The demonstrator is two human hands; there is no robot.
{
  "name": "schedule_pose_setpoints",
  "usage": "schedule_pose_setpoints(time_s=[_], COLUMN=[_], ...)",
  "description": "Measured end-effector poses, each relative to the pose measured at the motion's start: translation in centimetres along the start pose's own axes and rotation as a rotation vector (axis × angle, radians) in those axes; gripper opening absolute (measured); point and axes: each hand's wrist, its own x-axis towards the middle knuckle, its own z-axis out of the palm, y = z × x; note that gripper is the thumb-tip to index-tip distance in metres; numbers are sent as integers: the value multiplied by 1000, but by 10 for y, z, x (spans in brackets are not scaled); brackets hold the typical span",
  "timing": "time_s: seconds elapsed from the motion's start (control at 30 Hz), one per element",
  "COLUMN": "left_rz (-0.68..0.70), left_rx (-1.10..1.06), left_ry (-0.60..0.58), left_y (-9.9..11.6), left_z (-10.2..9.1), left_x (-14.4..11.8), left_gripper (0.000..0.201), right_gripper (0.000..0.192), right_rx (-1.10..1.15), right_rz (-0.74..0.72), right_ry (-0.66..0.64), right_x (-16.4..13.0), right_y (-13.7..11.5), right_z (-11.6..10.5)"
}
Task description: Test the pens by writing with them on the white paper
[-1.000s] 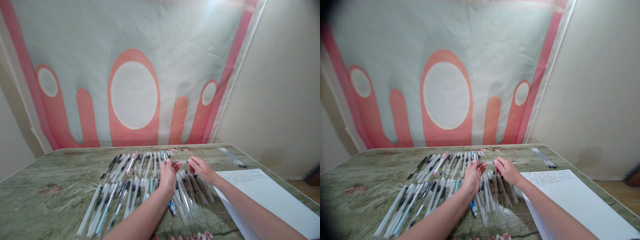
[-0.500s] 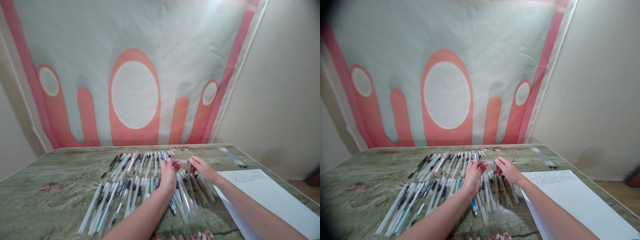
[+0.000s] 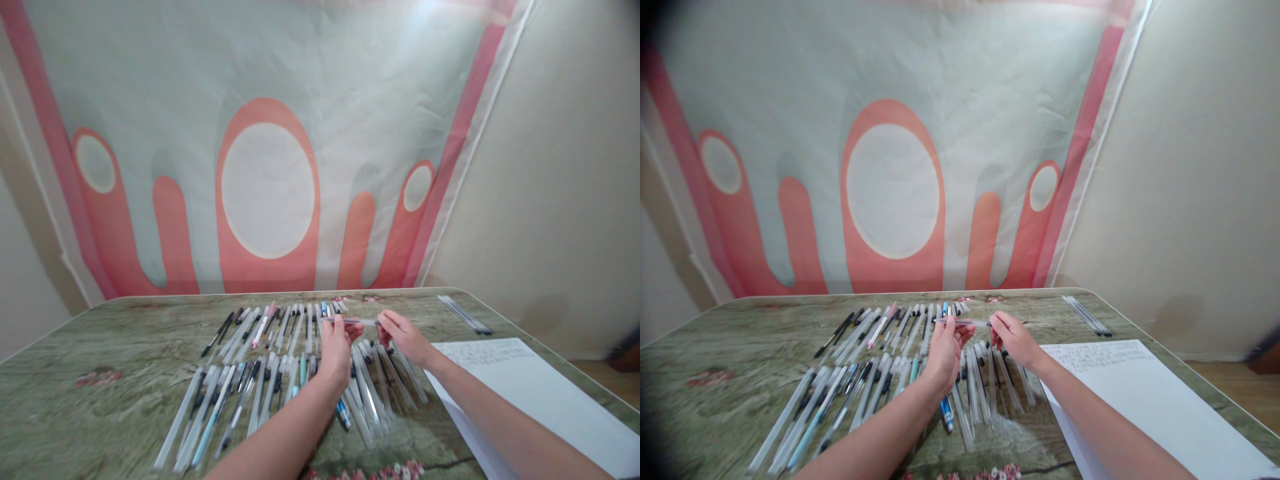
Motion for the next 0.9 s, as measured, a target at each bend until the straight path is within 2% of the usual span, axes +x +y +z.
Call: schedule_pose_setpoints(time_s=[0.13, 0.23, 0.33, 0.4, 0.47, 0.6, 0.73, 0.83, 0.9], left_rz=[19, -34, -130, -178, -190, -184, -233, -195, -70], left_rx=[13, -43, -124, -147, -135, -74, 27, 254, 502], left_ry=[-18, 12, 57, 44, -8, -125, -216, -382, -542], left_y=[1, 5, 8, 9, 8, 7, 4, 4, 6], left_z=[1, 5, 10, 12, 13, 13, 13, 17, 21], left_x=[0, -2, -5, -8, -11, -14, -17, -28, -40], left_gripper=[12, 9, 9, 9, 9, 16, 28, 37, 37], right_gripper=[39, 37, 25, 35, 42, 38, 36, 34, 37], right_rx=[11, 97, 63, -24, -121, -288, -356, -349, -328], right_rz=[-2, 16, -63, -157, -234, -348, -404, -316, -204], right_ry=[25, 12, -30, -78, -123, -174, -205, -59, 93], right_x=[1, 2, 1, -1, -2, -5, -13, -24, -33], right_y=[5, 8, 6, 3, -3, -20, -41, -51, -50], right_z=[0, 0, 2, 3, 4, 1, -8, -26, -44])
